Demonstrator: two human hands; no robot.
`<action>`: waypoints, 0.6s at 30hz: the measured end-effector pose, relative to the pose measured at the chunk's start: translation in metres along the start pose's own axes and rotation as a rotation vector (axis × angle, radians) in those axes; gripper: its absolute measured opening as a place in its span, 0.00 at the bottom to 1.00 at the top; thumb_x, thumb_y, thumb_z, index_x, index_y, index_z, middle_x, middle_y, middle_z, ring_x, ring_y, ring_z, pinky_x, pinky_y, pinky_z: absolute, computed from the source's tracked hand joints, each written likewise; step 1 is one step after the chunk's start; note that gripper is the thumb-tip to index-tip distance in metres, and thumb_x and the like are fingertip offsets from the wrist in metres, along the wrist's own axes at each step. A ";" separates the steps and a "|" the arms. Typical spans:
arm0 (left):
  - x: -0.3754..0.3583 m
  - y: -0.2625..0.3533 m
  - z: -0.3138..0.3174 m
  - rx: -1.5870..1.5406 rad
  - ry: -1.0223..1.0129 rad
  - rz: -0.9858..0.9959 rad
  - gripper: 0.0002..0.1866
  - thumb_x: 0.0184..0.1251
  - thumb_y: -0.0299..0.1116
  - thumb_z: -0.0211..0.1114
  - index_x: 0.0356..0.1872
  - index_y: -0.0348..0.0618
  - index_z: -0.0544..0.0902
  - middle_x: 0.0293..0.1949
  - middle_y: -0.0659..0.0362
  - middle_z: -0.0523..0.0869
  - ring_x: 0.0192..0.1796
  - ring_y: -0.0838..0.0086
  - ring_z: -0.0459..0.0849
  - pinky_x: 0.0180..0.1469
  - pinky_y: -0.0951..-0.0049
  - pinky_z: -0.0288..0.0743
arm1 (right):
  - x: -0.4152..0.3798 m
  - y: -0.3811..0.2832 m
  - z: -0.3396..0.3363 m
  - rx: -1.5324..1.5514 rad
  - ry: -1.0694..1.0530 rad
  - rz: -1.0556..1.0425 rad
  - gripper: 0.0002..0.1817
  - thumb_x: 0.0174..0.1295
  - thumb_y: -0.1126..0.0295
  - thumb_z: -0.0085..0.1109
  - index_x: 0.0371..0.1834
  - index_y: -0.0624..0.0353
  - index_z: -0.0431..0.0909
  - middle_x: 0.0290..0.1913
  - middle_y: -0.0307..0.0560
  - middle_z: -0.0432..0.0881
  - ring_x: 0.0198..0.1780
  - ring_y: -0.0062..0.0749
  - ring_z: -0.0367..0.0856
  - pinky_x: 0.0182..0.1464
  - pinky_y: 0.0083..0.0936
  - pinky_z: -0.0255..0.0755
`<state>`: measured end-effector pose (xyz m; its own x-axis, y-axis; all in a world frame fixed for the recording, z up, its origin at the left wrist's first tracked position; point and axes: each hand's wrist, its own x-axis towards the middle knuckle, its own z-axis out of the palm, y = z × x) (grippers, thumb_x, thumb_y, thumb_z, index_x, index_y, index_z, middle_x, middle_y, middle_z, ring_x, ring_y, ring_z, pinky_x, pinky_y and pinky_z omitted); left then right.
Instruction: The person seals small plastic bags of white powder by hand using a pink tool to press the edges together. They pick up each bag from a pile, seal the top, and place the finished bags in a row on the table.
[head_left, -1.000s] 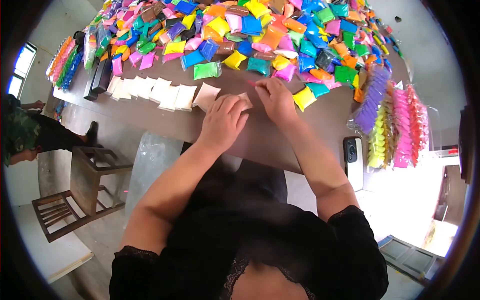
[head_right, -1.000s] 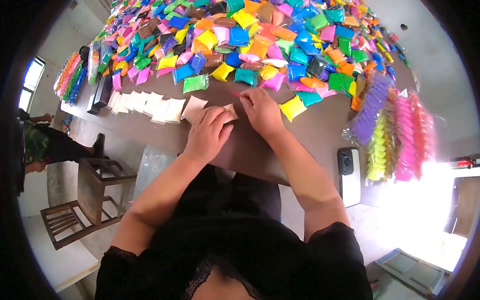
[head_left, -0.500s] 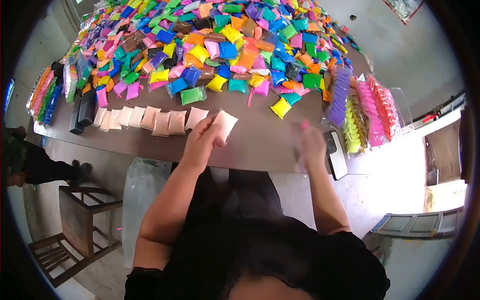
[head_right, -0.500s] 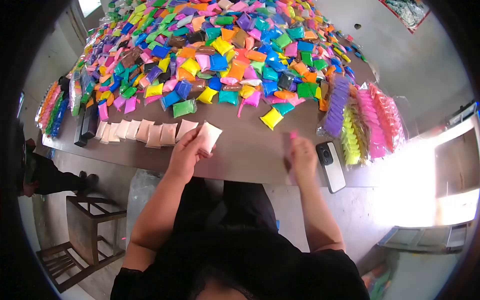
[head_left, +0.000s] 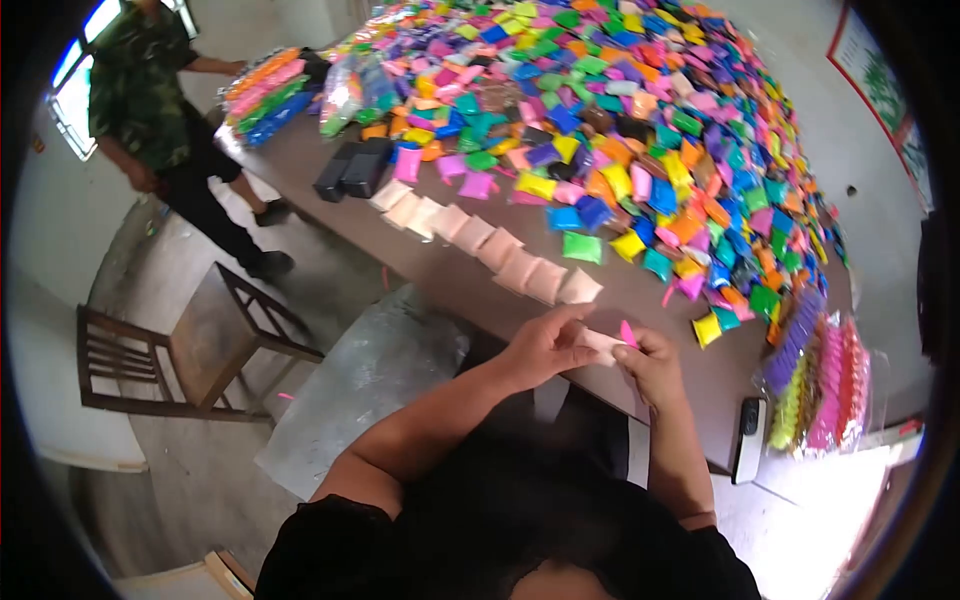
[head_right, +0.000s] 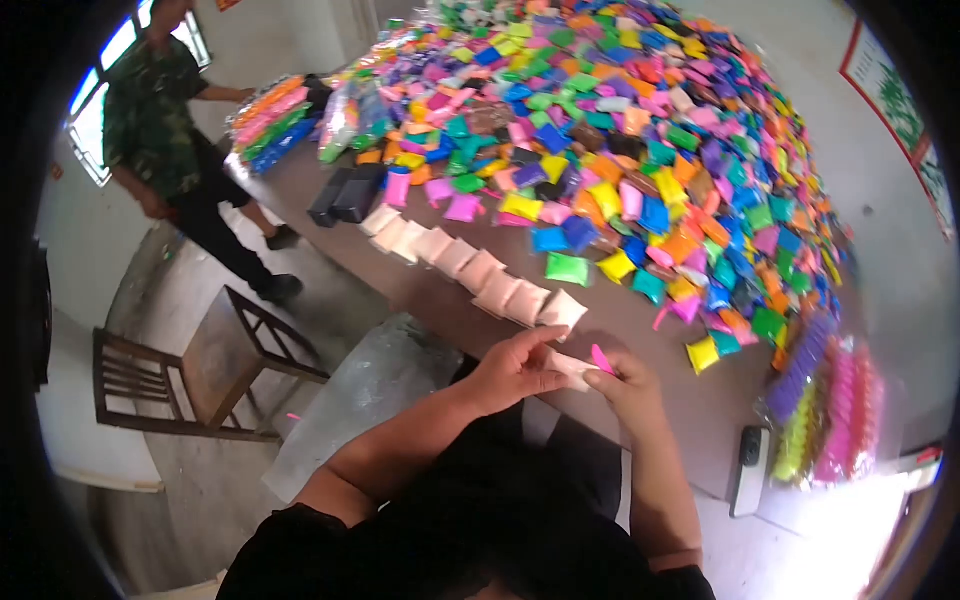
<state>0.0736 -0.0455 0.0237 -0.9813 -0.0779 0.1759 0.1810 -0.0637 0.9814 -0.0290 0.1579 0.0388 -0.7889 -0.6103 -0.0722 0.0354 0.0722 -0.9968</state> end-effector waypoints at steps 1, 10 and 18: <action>-0.002 0.004 0.002 -0.171 0.026 -0.080 0.29 0.70 0.31 0.72 0.70 0.40 0.73 0.34 0.69 0.77 0.35 0.89 0.75 0.45 0.82 0.77 | -0.002 -0.002 0.004 0.105 0.027 0.027 0.09 0.61 0.71 0.74 0.40 0.61 0.84 0.28 0.31 0.80 0.24 0.12 0.68 0.26 0.13 0.59; -0.005 0.000 0.002 -0.013 -0.038 -0.190 0.22 0.75 0.33 0.66 0.66 0.36 0.79 0.56 0.58 0.86 0.51 0.80 0.84 0.55 0.77 0.80 | -0.015 0.009 0.015 0.218 0.031 0.085 0.05 0.61 0.80 0.68 0.39 0.64 0.84 0.32 0.34 0.83 0.26 0.12 0.71 0.27 0.14 0.63; 0.003 0.000 0.024 -0.423 -0.032 -0.177 0.26 0.77 0.41 0.64 0.68 0.37 0.74 0.58 0.59 0.83 0.58 0.77 0.82 0.60 0.73 0.77 | -0.021 0.027 0.010 0.224 0.084 0.146 0.04 0.63 0.76 0.70 0.39 0.58 0.85 0.32 0.32 0.83 0.25 0.12 0.70 0.25 0.14 0.62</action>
<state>0.0693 -0.0214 0.0258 -0.9999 0.0012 0.0172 0.0146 -0.4742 0.8803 -0.0057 0.1650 0.0126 -0.8131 -0.5380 -0.2222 0.2803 -0.0273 -0.9595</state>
